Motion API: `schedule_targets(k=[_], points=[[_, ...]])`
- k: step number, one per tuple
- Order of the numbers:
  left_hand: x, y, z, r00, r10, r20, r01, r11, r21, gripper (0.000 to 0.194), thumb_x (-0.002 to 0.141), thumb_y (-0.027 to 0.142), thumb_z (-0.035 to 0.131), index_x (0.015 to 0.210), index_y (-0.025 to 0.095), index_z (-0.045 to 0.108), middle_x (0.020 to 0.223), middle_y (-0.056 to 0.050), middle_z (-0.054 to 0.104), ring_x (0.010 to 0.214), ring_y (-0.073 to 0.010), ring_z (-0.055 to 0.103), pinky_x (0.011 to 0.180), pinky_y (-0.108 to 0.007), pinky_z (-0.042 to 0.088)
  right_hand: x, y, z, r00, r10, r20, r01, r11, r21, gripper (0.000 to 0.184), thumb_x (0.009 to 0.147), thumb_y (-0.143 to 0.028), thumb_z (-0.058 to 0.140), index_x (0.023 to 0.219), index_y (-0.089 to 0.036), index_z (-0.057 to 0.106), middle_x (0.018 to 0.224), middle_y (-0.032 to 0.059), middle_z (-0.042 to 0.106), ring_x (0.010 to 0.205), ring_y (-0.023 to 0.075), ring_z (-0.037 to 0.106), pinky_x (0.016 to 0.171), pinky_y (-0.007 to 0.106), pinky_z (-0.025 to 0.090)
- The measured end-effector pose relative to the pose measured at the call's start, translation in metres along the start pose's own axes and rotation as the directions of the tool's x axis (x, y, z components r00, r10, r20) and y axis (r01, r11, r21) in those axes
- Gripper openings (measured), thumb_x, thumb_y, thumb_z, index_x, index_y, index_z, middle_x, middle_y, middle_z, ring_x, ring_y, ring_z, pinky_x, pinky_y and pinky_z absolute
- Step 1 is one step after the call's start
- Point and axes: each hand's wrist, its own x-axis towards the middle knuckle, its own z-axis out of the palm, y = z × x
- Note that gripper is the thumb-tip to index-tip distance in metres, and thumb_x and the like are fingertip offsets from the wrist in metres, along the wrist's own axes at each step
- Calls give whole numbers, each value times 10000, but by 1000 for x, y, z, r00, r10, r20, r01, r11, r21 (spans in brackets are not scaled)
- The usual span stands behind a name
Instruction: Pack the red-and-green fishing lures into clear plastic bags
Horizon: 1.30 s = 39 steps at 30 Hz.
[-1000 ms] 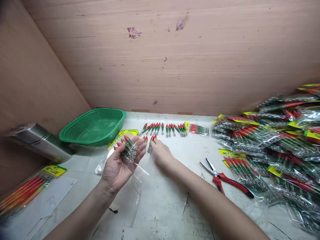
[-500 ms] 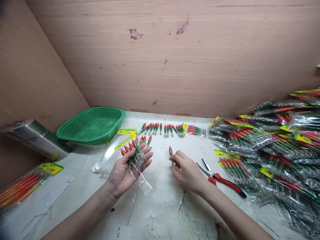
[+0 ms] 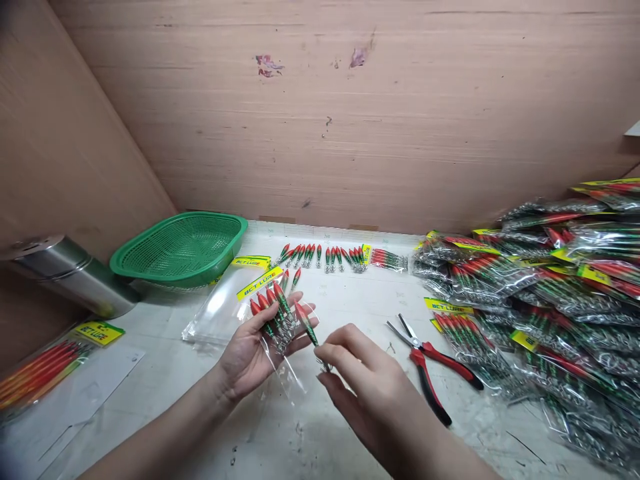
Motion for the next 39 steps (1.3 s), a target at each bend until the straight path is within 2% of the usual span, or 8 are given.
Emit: schedule_targets(k=[4, 8, 14, 18, 24, 31, 34, 39], points=[[0, -2, -1, 1000, -13, 15, 13, 1000, 9, 411, 868, 259, 519, 1253, 115, 504, 1085, -158, 684, 956, -289, 671, 822, -400, 514, 0, 1, 11, 997, -66, -26, 60, 981, -187, 169, 901, -98, 434, 958, -135, 589, 904, 97, 602, 740, 141, 568, 588, 233, 488], [0, -1, -2, 1000, -10, 26, 10, 1000, -15, 392, 880, 255, 501, 1248, 121, 506, 1095, -158, 680, 962, -292, 669, 848, -428, 503, 3, -4, 3, 990, -141, 21, 142, 959, -244, 214, 914, -76, 403, 968, -109, 608, 890, 114, 638, 767, 168, 573, 621, 273, 488], [0, -4, -4, 996, -12, 94, 15, 1000, -24, 342, 878, 263, 514, 1195, 139, 550, 1097, -142, 681, 989, -300, 657, 836, -454, 513, 9, -4, -6, 977, -211, 6, 203, 932, -301, 272, 939, -113, 374, 1034, -97, 629, 947, 141, 671, 871, 221, 581, 715, 358, 498], [0, -7, -4, 996, -45, 75, 47, 999, -19, 332, 879, 266, 511, 1181, 136, 559, 1094, -149, 681, 974, -306, 662, 830, -472, 516, 8, 0, 0, 984, -177, 27, 177, 941, -290, 276, 944, -122, 363, 1014, -116, 629, 947, 134, 664, 796, 199, 574, 651, 337, 479], [0, -7, -4, 997, -25, 75, 26, 1000, -13, 300, 887, 262, 505, 1150, 137, 575, 1093, -141, 681, 943, -289, 673, 799, -453, 533, 7, 9, 10, 998, -54, -34, 43, 961, -275, 130, 892, -142, 484, 984, -143, 575, 809, 67, 612, 723, 183, 547, 609, 302, 440], [0, -6, -3, 1000, -10, 7, 10, 1000, 3, 372, 880, 262, 516, 1234, 151, 536, 1134, -143, 660, 1007, -295, 644, 825, -473, 526, 2, 1, -1, 994, -89, -58, 69, 955, -288, 97, 900, -161, 506, 981, -146, 558, 779, 52, 609, 702, 175, 536, 609, 296, 404], [-1, -8, -4, 999, -27, 24, 27, 1000, 0, 359, 880, 258, 516, 1222, 154, 544, 1134, -139, 661, 996, -286, 648, 815, -457, 531, 3, -2, -3, 994, -96, -57, 72, 944, -322, 115, 908, -177, 502, 982, -134, 578, 779, 59, 619, 708, 175, 542, 613, 298, 405], [-1, -11, -4, 997, -45, 65, 47, 999, -28, 295, 895, 266, 492, 1152, 144, 573, 1071, -130, 688, 944, -266, 669, 821, -452, 528, 10, 0, 8, 989, -142, -45, 112, 908, -403, 171, 915, -164, 469, 963, -94, 618, 685, 51, 595, 636, 170, 504, 578, 302, 405]])
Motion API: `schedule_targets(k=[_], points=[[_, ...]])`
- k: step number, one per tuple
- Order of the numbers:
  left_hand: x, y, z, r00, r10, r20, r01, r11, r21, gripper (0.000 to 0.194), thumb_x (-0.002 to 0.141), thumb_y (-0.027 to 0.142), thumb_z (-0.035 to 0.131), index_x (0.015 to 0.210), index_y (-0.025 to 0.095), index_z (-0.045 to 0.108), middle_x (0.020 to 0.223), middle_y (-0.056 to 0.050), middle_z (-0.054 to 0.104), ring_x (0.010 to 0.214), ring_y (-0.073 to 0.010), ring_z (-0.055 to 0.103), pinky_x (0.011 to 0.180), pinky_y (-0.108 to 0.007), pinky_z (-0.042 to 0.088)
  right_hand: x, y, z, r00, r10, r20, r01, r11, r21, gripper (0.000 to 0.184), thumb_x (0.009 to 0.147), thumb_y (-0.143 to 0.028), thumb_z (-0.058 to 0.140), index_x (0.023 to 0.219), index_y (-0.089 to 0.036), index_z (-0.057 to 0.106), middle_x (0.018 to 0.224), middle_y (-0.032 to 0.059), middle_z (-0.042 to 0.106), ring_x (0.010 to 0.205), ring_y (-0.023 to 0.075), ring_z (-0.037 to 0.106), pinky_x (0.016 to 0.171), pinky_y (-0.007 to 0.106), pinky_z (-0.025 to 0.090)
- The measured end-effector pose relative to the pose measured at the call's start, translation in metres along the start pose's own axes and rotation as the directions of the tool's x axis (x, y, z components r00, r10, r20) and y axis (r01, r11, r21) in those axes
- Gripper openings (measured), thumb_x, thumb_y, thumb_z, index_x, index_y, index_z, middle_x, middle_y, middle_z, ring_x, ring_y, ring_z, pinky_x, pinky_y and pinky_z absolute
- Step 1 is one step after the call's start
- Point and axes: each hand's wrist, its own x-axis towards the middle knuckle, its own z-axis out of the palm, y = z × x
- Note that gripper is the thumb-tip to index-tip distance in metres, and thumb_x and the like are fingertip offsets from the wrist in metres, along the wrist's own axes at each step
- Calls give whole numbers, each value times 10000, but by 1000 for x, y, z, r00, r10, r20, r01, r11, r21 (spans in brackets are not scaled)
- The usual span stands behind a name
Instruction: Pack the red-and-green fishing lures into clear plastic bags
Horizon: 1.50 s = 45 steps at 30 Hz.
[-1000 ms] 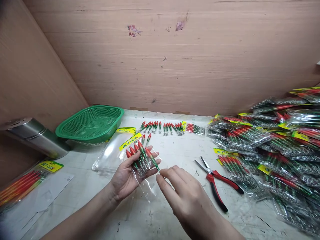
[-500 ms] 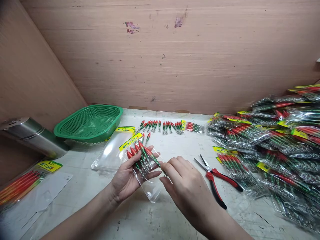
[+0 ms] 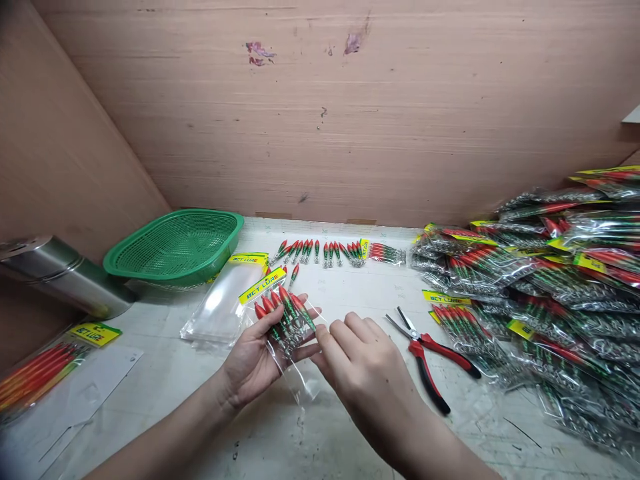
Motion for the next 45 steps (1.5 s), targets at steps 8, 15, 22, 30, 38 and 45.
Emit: schedule_targets(k=[8, 15, 22, 30, 38, 45], points=[[1, 2, 2, 999, -38, -8, 38, 999, -2, 322, 907, 294, 466, 1175, 137, 548, 1073, -138, 688, 938, -297, 675, 783, -427, 535, -8, 1, 3, 997, 69, 22, -71, 980, 188, 140, 908, -110, 475, 900, -152, 609, 724, 48, 585, 667, 154, 477, 594, 281, 369], [-1, 0, 3, 998, -62, -2, 62, 998, 29, 331, 909, 265, 458, 1205, 131, 522, 1069, -158, 689, 899, -284, 686, 769, -452, 541, -7, 8, 8, 986, 159, -55, -140, 954, 266, 91, 885, -103, 519, 858, -159, 585, 701, 33, 554, 661, 147, 478, 587, 271, 378], [-1, -3, 2, 996, -88, 21, 88, 996, 23, 308, 914, 281, 451, 1158, 127, 559, 1060, -158, 694, 885, -283, 690, 761, -448, 542, -9, 6, 8, 989, 147, -27, -134, 950, 281, 147, 902, -129, 492, 813, -164, 605, 695, 28, 531, 644, 135, 479, 564, 255, 375], [0, -4, 1, 995, -98, 1, 98, 994, 44, 314, 909, 302, 465, 1161, 144, 566, 1036, -145, 700, 842, -266, 696, 756, -445, 539, -15, 6, 15, 991, 120, -58, -106, 974, 201, 103, 887, -96, 508, 906, -141, 599, 760, 57, 555, 698, 152, 505, 604, 274, 405], [0, -4, -1, 993, -116, -6, 116, 990, 81, 356, 913, 306, 450, 1216, 140, 534, 1039, -150, 695, 814, -258, 697, 755, -448, 536, -20, 7, 17, 989, 133, -66, -121, 979, 161, 127, 877, -76, 504, 891, -163, 596, 761, 39, 528, 670, 135, 469, 580, 264, 384], [-2, -6, 0, 987, -158, 32, 152, 978, 140, 343, 893, 255, 465, 1206, 136, 539, 1040, -150, 694, 861, -288, 691, 754, -450, 527, -20, 8, 14, 972, 228, -51, -202, 929, 309, 178, 861, -81, 520, 1002, -183, 561, 827, 41, 500, 728, 144, 500, 602, 261, 451]])
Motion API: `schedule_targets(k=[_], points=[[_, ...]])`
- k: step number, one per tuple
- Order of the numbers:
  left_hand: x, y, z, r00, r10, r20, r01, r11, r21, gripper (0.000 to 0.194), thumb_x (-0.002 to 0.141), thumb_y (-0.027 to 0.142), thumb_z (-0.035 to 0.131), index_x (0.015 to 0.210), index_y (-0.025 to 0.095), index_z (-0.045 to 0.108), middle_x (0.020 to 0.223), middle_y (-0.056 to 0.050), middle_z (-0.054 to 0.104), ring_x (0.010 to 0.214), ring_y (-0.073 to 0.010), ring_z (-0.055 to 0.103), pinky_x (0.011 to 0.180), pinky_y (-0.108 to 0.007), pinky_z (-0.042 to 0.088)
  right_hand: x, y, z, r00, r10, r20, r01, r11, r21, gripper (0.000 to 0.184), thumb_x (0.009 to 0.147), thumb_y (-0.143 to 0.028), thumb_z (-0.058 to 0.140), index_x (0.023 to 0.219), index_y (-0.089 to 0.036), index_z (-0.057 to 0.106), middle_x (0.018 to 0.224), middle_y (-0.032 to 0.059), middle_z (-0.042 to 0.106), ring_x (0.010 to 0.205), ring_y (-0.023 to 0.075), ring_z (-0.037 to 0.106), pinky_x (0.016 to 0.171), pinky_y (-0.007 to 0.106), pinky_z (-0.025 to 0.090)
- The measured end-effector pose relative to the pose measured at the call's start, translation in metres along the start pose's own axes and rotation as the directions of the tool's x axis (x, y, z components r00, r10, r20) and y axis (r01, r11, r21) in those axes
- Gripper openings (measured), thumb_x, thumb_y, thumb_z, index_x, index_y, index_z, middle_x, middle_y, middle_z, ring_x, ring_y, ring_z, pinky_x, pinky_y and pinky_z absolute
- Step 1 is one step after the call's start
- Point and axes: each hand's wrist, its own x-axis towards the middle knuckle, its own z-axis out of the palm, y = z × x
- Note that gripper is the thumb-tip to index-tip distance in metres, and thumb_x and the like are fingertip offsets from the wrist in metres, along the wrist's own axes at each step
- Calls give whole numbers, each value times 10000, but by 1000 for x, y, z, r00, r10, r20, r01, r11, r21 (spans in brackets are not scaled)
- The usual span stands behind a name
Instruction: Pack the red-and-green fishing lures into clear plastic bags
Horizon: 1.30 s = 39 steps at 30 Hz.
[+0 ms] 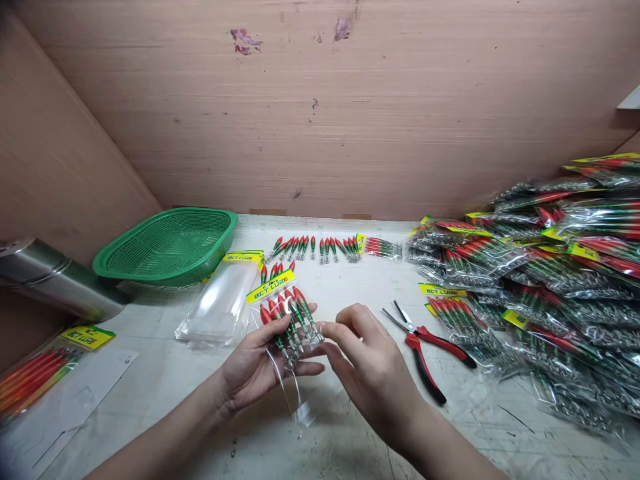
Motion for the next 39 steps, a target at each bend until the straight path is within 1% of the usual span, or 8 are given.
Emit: schedule_targets(k=[4, 7, 10, 17, 22, 31, 36, 39], points=[[0, -1, -2, 996, -66, 64, 63, 997, 51, 313, 890, 269, 459, 1090, 78, 604, 1061, -177, 683, 906, -295, 681, 754, -429, 534, -3, -4, -5, 993, 58, 105, -68, 993, 101, 232, 860, -59, 469, 1002, -203, 583, 844, 39, 496, 748, 141, 527, 620, 253, 479], [0, -2, -4, 990, -100, 96, 94, 994, 62, 304, 884, 252, 468, 1123, 115, 595, 1029, -148, 698, 882, -286, 689, 705, -417, 552, -7, -5, -8, 988, 64, 144, -84, 987, 137, 198, 867, -64, 468, 944, -204, 586, 797, 25, 507, 688, 126, 520, 581, 241, 465], [-1, -5, -3, 993, -104, 50, 100, 992, 78, 302, 874, 240, 493, 1133, 122, 595, 1015, -141, 704, 870, -273, 691, 676, -412, 565, -12, -5, -9, 989, 48, 139, -68, 987, 144, 177, 879, -73, 470, 896, -198, 594, 766, 20, 517, 659, 119, 519, 564, 236, 454], [-1, -16, 4, 987, -16, -158, 38, 989, 140, 283, 811, 232, 591, 1062, 109, 636, 1030, -157, 705, 814, -242, 690, 614, -348, 571, -23, -9, 5, 992, 70, 106, -79, 993, 83, 168, 812, -46, 506, 907, -181, 530, 858, 58, 543, 780, 164, 546, 647, 280, 479], [-1, -16, 5, 984, 4, -178, 24, 988, 155, 260, 804, 207, 579, 1028, 99, 654, 994, -148, 715, 779, -227, 686, 578, -320, 567, -27, -14, 12, 991, 121, 63, -124, 991, 55, 199, 795, -31, 467, 922, -181, 503, 832, 50, 520, 743, 164, 523, 629, 286, 471], [0, -21, 4, 975, 62, -211, -17, 977, 210, 231, 738, 190, 663, 943, 84, 677, 924, -145, 724, 730, -203, 674, 556, -279, 558, -29, -18, 18, 989, 125, 76, -128, 991, 37, 194, 796, -37, 454, 907, -187, 508, 835, 58, 529, 750, 171, 527, 630, 295, 474], [0, -20, 4, 971, 69, -227, -16, 974, 227, 211, 746, 194, 650, 924, 87, 684, 938, -145, 721, 758, -219, 676, 557, -286, 555, -28, -18, 20, 997, 79, 2, -79, 997, -25, 154, 829, -54, 460, 897, -180, 517, 773, 39, 537, 693, 153, 514, 602, 281, 459], [1, -18, 2, 972, 13, -235, 39, 976, 214, 225, 742, 193, 663, 941, 88, 674, 939, -139, 717, 734, -201, 671, 562, -297, 561, -24, -15, 16, 999, 33, 5, -33, 998, -56, 161, 862, -60, 443, 877, -182, 548, 745, 33, 542, 666, 137, 503, 580, 259, 438]])
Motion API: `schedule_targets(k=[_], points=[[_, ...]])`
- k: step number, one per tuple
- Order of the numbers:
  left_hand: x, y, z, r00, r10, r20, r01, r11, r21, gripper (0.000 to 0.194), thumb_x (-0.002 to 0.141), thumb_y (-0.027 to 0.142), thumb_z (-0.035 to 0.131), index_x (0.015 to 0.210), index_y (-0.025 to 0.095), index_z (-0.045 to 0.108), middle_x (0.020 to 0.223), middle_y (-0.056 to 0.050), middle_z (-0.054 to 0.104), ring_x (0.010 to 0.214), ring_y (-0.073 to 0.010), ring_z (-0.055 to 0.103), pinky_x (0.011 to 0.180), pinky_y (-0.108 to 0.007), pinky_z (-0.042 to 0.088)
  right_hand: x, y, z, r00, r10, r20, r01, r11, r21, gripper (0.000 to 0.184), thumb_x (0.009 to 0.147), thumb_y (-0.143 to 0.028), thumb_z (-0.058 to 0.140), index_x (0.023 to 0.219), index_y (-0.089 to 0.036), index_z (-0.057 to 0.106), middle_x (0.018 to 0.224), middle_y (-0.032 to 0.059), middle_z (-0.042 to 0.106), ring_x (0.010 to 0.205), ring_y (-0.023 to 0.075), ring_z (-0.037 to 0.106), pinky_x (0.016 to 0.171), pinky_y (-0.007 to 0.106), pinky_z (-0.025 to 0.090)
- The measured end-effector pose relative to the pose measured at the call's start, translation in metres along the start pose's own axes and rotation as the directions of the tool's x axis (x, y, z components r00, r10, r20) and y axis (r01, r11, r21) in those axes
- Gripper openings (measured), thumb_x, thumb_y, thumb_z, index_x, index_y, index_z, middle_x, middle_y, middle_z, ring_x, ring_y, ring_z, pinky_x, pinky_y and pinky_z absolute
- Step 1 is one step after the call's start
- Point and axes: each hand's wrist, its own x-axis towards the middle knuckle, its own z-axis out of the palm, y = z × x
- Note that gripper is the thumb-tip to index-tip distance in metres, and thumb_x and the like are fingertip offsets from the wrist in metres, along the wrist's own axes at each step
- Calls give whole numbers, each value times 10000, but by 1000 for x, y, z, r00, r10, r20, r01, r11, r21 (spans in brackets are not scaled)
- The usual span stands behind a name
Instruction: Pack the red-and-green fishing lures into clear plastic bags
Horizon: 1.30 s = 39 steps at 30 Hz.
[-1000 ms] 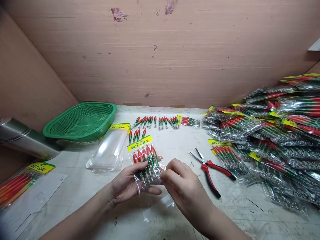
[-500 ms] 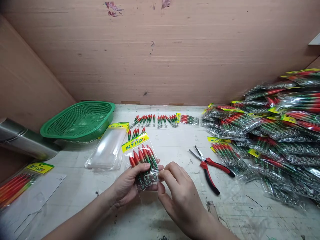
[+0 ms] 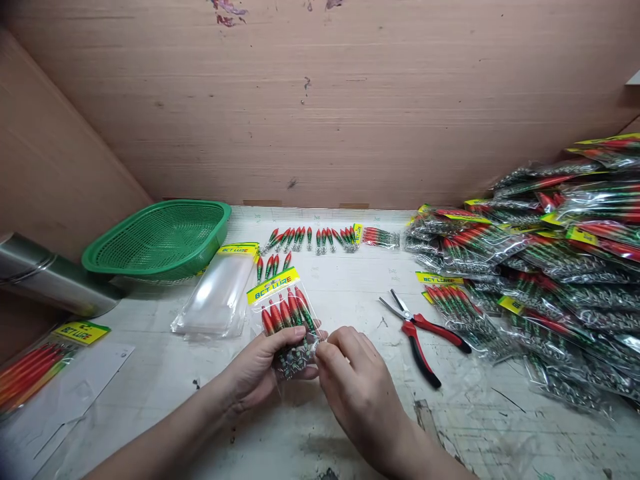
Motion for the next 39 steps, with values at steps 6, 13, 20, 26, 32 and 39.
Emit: schedule_targets(k=[6, 13, 20, 26, 32, 39], points=[[4, -1, -6, 987, -119, 108, 124, 991, -45, 367, 761, 302, 672, 1046, 82, 604, 940, -158, 700, 767, -223, 687, 700, -343, 557, -8, 17, -8, 993, -81, 81, 91, 988, -126, 222, 893, -77, 424, 723, -166, 537, 672, 33, 517, 641, 139, 456, 566, 258, 377], [4, -12, -9, 974, -43, 224, -8, 975, 221, 1243, 572, 71, 805, 1471, 273, -28, 971, -94, 696, 794, -227, 694, 760, -354, 516, -21, 31, -2, 975, 3, 221, 32, 987, -158, 188, 885, -128, 440, 719, -186, 507, 692, 22, 516, 619, 142, 466, 547, 244, 343], [3, -14, -7, 993, -51, 108, 21, 965, 261, 1283, 633, 80, 757, 1426, 225, -241, 813, -59, 710, 689, -216, 702, 712, -328, 504, -17, 29, -4, 959, 25, 282, 3, 995, -98, 154, 873, -127, 464, 746, -184, 530, 703, 20, 543, 630, 148, 485, 555, 252, 366], [-8, -9, -5, 995, -100, -7, 98, 945, 312, 1179, 673, 28, 648, 1426, 210, -241, 774, -33, 684, 537, -124, 616, 538, -228, 459, -15, 10, -1, 872, 88, 481, -274, 903, 331, 105, 847, -92, 526, 835, -180, 584, 801, 16, 571, 698, 115, 545, 587, 207, 428], [-12, -21, -9, 997, -78, 28, 71, 977, 200, 1195, 641, 10, 650, 1437, 283, -198, 818, -14, 656, 560, -93, 581, 483, -172, 402, -23, 3, 22, 815, 157, 558, -384, 867, 317, 98, 798, -143, 620, 734, -161, 549, 783, 9, 510, 677, 124, 490, 588, 241, 411], [-8, -21, -10, 996, -91, 17, 84, 962, 261, 1243, 594, -30, 664, 1437, 266, -200, 665, 43, 615, 435, -54, 490, 430, -150, 334, -15, 4, 12, 788, 58, 613, -373, 837, 400, 108, 796, -93, 548, 742, -176, 503, 806, 17, 544, 740, 138, 487, 680, 271, 423]])
